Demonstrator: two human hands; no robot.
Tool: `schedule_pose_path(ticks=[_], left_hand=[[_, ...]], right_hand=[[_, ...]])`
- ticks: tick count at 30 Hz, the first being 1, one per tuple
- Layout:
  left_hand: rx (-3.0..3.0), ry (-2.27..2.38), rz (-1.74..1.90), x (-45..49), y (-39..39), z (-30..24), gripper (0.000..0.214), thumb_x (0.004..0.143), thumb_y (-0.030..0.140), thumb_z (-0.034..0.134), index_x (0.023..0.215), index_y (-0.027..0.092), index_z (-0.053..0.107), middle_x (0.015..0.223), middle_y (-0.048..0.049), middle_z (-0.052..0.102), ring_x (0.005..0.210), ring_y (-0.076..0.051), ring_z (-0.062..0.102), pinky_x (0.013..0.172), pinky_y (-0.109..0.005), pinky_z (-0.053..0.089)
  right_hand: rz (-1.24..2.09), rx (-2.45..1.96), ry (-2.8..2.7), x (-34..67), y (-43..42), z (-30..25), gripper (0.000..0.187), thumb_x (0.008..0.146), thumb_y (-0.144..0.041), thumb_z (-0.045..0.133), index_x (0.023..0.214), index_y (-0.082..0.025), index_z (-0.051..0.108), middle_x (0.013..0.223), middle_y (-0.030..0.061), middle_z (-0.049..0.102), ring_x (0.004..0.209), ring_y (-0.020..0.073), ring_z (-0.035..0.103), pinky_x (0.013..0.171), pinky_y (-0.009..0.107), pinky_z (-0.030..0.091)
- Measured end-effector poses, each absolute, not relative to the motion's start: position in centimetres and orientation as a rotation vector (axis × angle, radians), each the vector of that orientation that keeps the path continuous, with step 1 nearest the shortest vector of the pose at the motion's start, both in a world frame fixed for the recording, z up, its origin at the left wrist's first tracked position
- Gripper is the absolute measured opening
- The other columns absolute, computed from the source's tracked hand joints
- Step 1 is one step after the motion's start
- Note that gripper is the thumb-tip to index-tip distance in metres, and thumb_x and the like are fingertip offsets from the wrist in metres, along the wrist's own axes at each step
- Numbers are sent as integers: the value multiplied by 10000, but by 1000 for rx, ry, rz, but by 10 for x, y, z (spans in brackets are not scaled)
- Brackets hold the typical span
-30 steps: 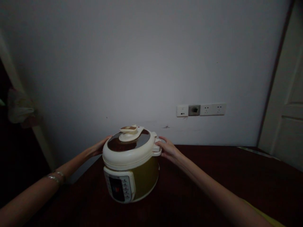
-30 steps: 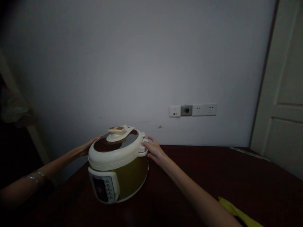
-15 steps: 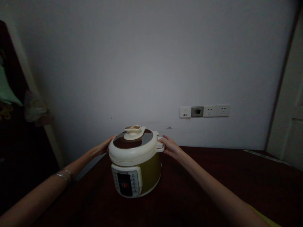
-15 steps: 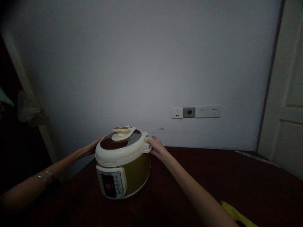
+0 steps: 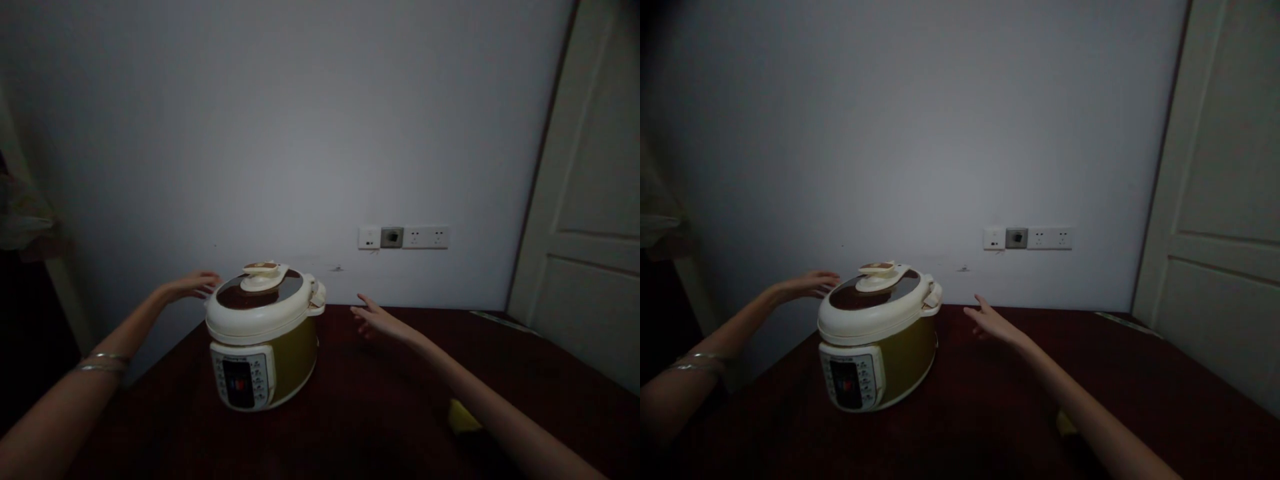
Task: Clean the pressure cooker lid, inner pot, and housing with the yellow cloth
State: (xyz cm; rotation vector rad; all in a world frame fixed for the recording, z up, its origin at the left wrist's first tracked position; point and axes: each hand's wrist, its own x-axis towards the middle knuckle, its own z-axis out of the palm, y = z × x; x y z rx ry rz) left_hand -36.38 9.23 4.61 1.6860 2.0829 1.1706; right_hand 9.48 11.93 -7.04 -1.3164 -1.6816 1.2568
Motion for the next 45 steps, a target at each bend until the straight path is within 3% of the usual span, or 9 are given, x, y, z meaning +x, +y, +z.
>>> schedule_pose_path(ticks=[4, 8, 11, 16, 23, 26, 33, 38, 45], left_hand=[[1558, 2083, 1527, -345, 105, 86, 241, 835, 282, 525, 881, 51, 578, 692, -20, 616, 610, -110, 579, 606, -287, 486], [1644, 2099, 1922, -290, 100, 114, 216, 798, 164, 496, 980, 92, 590, 825, -16, 602, 769, -128, 566, 711, -282, 470], [1992, 1961, 2132, -222, 77, 111, 154, 767, 172, 517, 871, 143, 627, 850, -6, 627, 799, -136, 574, 757, -267, 462], [2848, 1505, 1567, -122, 47, 59, 176, 790, 139, 482, 847, 172, 645, 882, -43, 670, 846, -166, 613, 797, -289, 473], [2924, 1712, 811, -102, 61, -10, 174, 829, 166, 509, 962, 155, 621, 1028, -111, 662, 996, -231, 606, 868, -343, 464], [2953, 1779, 781, -106, 64, -23, 189, 855, 124, 433, 914, 156, 610, 1020, -117, 648, 1005, -222, 596, 880, -339, 459], [3000, 1936, 815, -104, 63, -39, 415, 814, 8, 337, 1120, 159, 574, 1224, -118, 596, 1170, -194, 519, 1009, -347, 388], [3044, 2098, 881, -94, 53, -45, 352, 844, 111, 384, 1139, 73, 573, 1193, -178, 604, 1180, -287, 501, 1058, -479, 289], [3149, 1705, 1024, -70, 52, -87, 312, 867, 154, 378, 1060, 118, 621, 1259, -143, 573, 1277, -253, 405, 1123, -460, 188]], right_hand=[[1042, -1451, -1866, 155, 114, -98, 547, 825, -299, 510, 1327, -104, 416, 1034, 132, 614, 733, 136, 596, 575, 222, 455], [846, -1468, -1945, 188, 109, -129, 372, 812, -259, 455, 1118, -110, 605, 995, 114, 655, 838, 174, 620, 736, 285, 476], [541, -1460, -2059, 196, 109, -149, 328, 777, -220, 458, 1000, -112, 673, 1013, 125, 663, 963, 207, 604, 886, 316, 429], [299, -1614, -2140, 196, 104, -187, 437, 817, -229, 421, 1195, -78, 580, 1178, 165, 585, 1078, 216, 558, 942, 309, 397], [-48, -1886, -2255, 176, 69, -220, 486, 897, -270, 333, 1338, -125, 478, 1362, 199, 452, 1258, 348, 407, 989, 457, 340], [-155, -1888, -2290, 170, 59, -218, 474, 907, -235, 296, 1326, -143, 498, 1359, 195, 460, 1248, 355, 421, 975, 469, 346], [-164, -1891, -2304, 169, 57, -214, 478, 897, -238, 309, 1322, -141, 506, 1351, 194, 470, 1233, 364, 437, 957, 468, 364], [-173, -1892, -2325, 169, 57, -214, 476, 901, -228, 308, 1326, -130, 496, 1359, 209, 455, 1236, 370, 431, 958, 472, 362], [-123, -1898, -2355, 170, 59, -213, 484, 906, -241, 304, 1342, -117, 470, 1370, 228, 431, 1239, 377, 420, 944, 482, 363]])
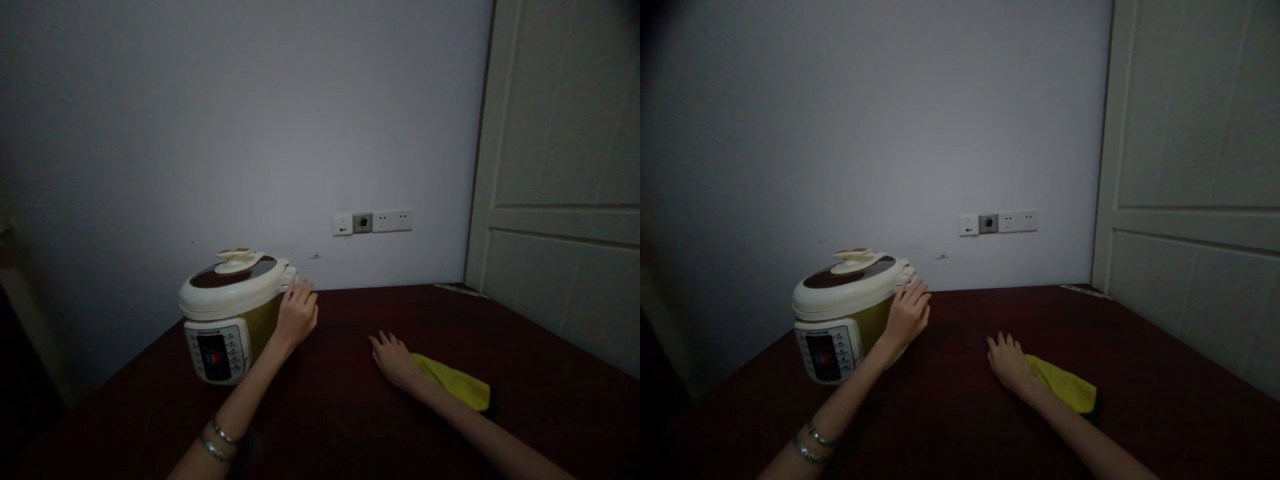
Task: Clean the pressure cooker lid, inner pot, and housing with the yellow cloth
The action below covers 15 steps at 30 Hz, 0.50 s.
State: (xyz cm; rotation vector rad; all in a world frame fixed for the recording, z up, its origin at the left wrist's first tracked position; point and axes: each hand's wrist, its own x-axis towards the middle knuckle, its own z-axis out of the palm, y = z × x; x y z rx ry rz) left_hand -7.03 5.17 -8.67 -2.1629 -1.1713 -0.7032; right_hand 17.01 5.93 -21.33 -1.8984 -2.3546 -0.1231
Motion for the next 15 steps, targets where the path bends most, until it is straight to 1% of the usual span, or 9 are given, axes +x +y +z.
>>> schedule_pose_path(ticks=[3, 4, 6, 8, 10, 12, 15], left_hand=[[-2422, -1102, -600, -60, 62, -125, 279, 847, 156, 412, 981, 161, 656, 1151, -101, 641, 1197, -224, 485, 1106, -410, 257], [-2477, -1141, -569, -58, 66, -139, 269, 833, 156, 430, 967, 165, 662, 1157, -101, 638, 1183, -225, 496, 1093, -404, 284], [-2552, -1258, -527, -57, 74, -166, 282, 798, 135, 451, 975, 159, 669, 1240, -107, 594, 1205, -231, 482, 1075, -391, 317], [-2617, -1347, -495, -59, 81, -189, 315, 801, 144, 447, 1029, 137, 663, 1292, -125, 558, 1249, -237, 447, 1081, -379, 311], [-2665, -1436, -490, -63, 85, -203, 358, 834, 181, 418, 1117, 136, 633, 1344, -125, 513, 1284, -233, 413, 1086, -378, 301], [-2674, -1552, -503, -67, 86, -211, 389, 867, 235, 389, 1189, 156, 593, 1378, -111, 480, 1301, -229, 395, 1085, -388, 301], [-2655, -1674, -512, -70, 84, -211, 416, 881, 280, 375, 1238, 171, 559, 1390, -100, 467, 1313, -231, 379, 1083, -404, 299]], right_hand=[[-112, -1900, -2346, 171, 60, -215, 487, 902, -243, 314, 1350, -118, 459, 1382, 233, 412, 1249, 379, 407, 954, 485, 350], [-111, -1897, -2343, 171, 60, -215, 488, 902, -240, 313, 1351, -118, 458, 1383, 236, 410, 1252, 379, 405, 957, 485, 348], [-117, -1885, -2340, 171, 59, -214, 488, 903, -237, 303, 1351, -118, 459, 1381, 238, 411, 1250, 383, 407, 960, 486, 344], [-112, -1880, -2340, 171, 57, -213, 491, 905, -239, 295, 1352, -116, 457, 1381, 242, 409, 1251, 388, 404, 966, 493, 337], [-93, -1882, -2335, 171, 56, -212, 494, 907, -246, 296, 1356, -113, 452, 1385, 242, 403, 1257, 388, 396, 974, 498, 329], [-78, -1885, -2328, 171, 56, -212, 494, 907, -247, 299, 1359, -113, 448, 1387, 239, 403, 1262, 381, 395, 978, 496, 327], [-97, -1885, -2327, 171, 57, -213, 491, 907, -244, 302, 1360, -122, 448, 1386, 227, 412, 1263, 368, 399, 984, 483, 330]])
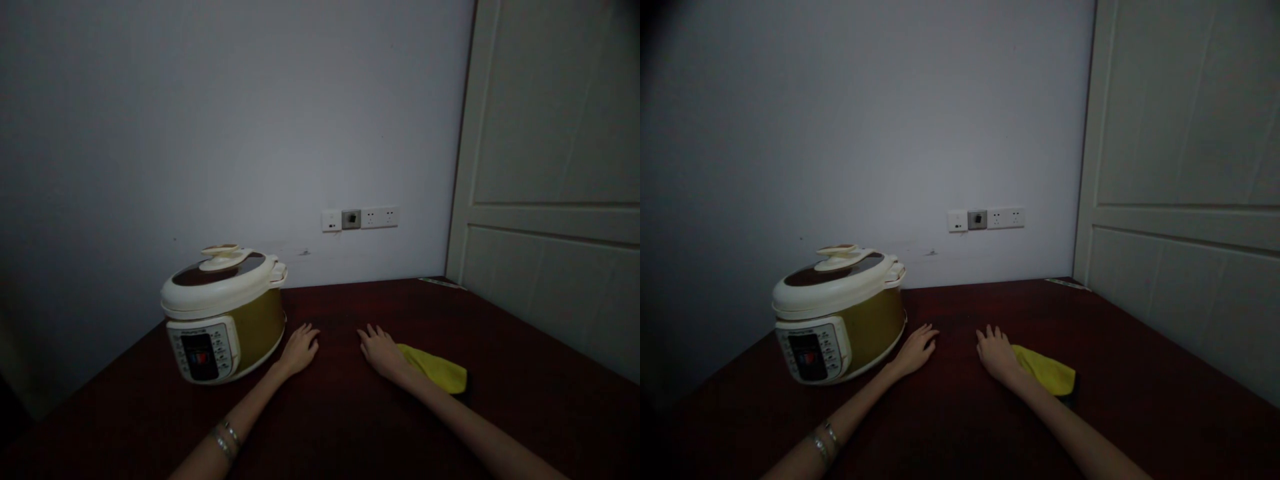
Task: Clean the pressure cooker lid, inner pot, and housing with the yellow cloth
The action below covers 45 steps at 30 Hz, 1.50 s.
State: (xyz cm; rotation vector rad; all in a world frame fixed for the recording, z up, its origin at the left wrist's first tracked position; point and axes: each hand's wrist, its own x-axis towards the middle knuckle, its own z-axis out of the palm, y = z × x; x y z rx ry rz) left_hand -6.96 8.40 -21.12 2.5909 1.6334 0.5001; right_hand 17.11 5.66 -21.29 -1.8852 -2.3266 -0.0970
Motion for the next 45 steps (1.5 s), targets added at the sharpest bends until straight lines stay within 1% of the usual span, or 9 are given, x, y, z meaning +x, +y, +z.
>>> schedule_pose_path(ticks=[7, 11, 17, 22, 30, 34, 39, 45], left_hand=[[2571, 1639, 477, -67, 77, -207, 446, 881, 258, 358, 1269, 132, 538, 1396, -133, 449, 1327, -228, 355, 1096, -380, 271], [2562, 1646, 472, -68, 78, -209, 445, 883, 266, 355, 1276, 151, 532, 1407, -118, 440, 1331, -223, 347, 1095, -389, 272], [2557, 1618, 457, -70, 78, -210, 452, 887, 266, 349, 1287, 147, 522, 1419, -127, 420, 1341, -223, 330, 1104, -388, 252], [2552, 1623, 449, -70, 79, -208, 444, 891, 266, 347, 1284, 152, 520, 1420, -121, 420, 1342, -224, 327, 1100, -398, 259], [2563, 1609, 445, -71, 82, -210, 443, 901, 267, 334, 1290, 155, 513, 1422, -121, 417, 1349, -224, 312, 1103, -400, 254], [2568, 1603, 447, -71, 84, -212, 443, 904, 262, 332, 1290, 140, 511, 1428, -140, 403, 1353, -232, 301, 1106, -399, 247], [2587, 1603, 423, -72, 87, -213, 439, 906, 265, 328, 1288, 148, 509, 1426, -124, 411, 1351, -230, 305, 1102, -408, 255], [2596, 1602, 424, -72, 87, -213, 446, 906, 257, 324, 1288, 127, 513, 1419, -139, 419, 1347, -232, 314, 1108, -392, 240]], right_hand=[[-107, -1904, -2341, 172, 58, -213, 490, 905, -248, 316, 1363, -132, 449, 1384, 209, 423, 1264, 359, 403, 989, 466, 341], [-113, -1895, -2344, 174, 60, -216, 492, 905, -259, 316, 1366, -145, 445, 1387, 206, 420, 1260, 363, 407, 977, 466, 357], [-66, -1874, -2333, 176, 62, -218, 493, 904, -267, 323, 1367, -146, 443, 1394, 199, 414, 1278, 344, 393, 995, 465, 339], [-27, -1866, -2340, 175, 58, -213, 492, 909, -256, 313, 1366, -128, 442, 1400, 216, 397, 1287, 353, 376, 1007, 469, 321], [-64, -1856, -2348, 174, 54, -207, 493, 914, -258, 297, 1367, -129, 442, 1399, 206, 404, 1290, 361, 367, 1000, 468, 332], [-53, -1846, -2345, 175, 55, -210, 492, 912, -260, 303, 1364, -125, 445, 1401, 214, 396, 1289, 364, 367, 1004, 472, 326], [-57, -1839, -2347, 176, 57, -212, 492, 915, -263, 298, 1364, -122, 443, 1404, 217, 390, 1292, 367, 360, 999, 476, 333], [-54, -1855, -2352, 176, 56, -210, 494, 918, -267, 287, 1366, -127, 439, 1406, 217, 386, 1292, 372, 360, 991, 485, 340]])
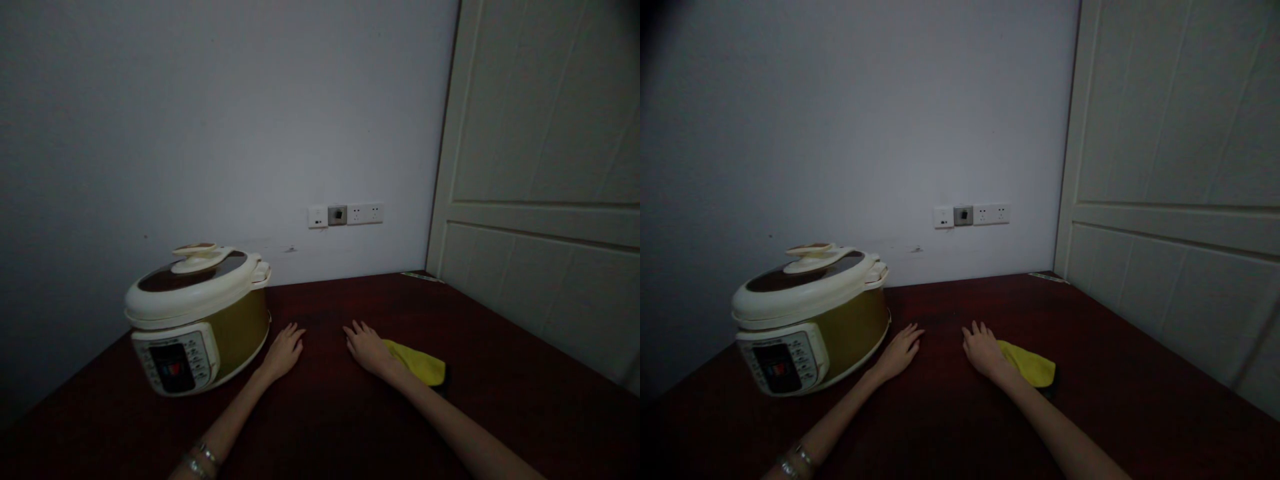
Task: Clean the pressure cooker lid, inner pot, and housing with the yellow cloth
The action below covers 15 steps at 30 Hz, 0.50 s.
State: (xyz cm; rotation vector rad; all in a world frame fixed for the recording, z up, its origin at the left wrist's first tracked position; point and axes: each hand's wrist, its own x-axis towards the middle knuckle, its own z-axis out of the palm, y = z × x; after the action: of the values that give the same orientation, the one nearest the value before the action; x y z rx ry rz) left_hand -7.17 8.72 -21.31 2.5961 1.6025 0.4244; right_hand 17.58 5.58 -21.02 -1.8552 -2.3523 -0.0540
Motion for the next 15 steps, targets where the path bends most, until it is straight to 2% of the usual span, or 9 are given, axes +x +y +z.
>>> schedule_pose_path(ticks=[15], left_hand=[[2588, 1590, 425, -72, 86, -212, 446, 906, 259, 326, 1291, 129, 511, 1425, -147, 406, 1350, -243, 304, 1103, -408, 248]], right_hand=[[-47, -1846, -2347, 176, 54, -209, 492, 908, -253, 314, 1363, -116, 444, 1398, 230, 391, 1291, 366, 365, 998, 471, 332]])
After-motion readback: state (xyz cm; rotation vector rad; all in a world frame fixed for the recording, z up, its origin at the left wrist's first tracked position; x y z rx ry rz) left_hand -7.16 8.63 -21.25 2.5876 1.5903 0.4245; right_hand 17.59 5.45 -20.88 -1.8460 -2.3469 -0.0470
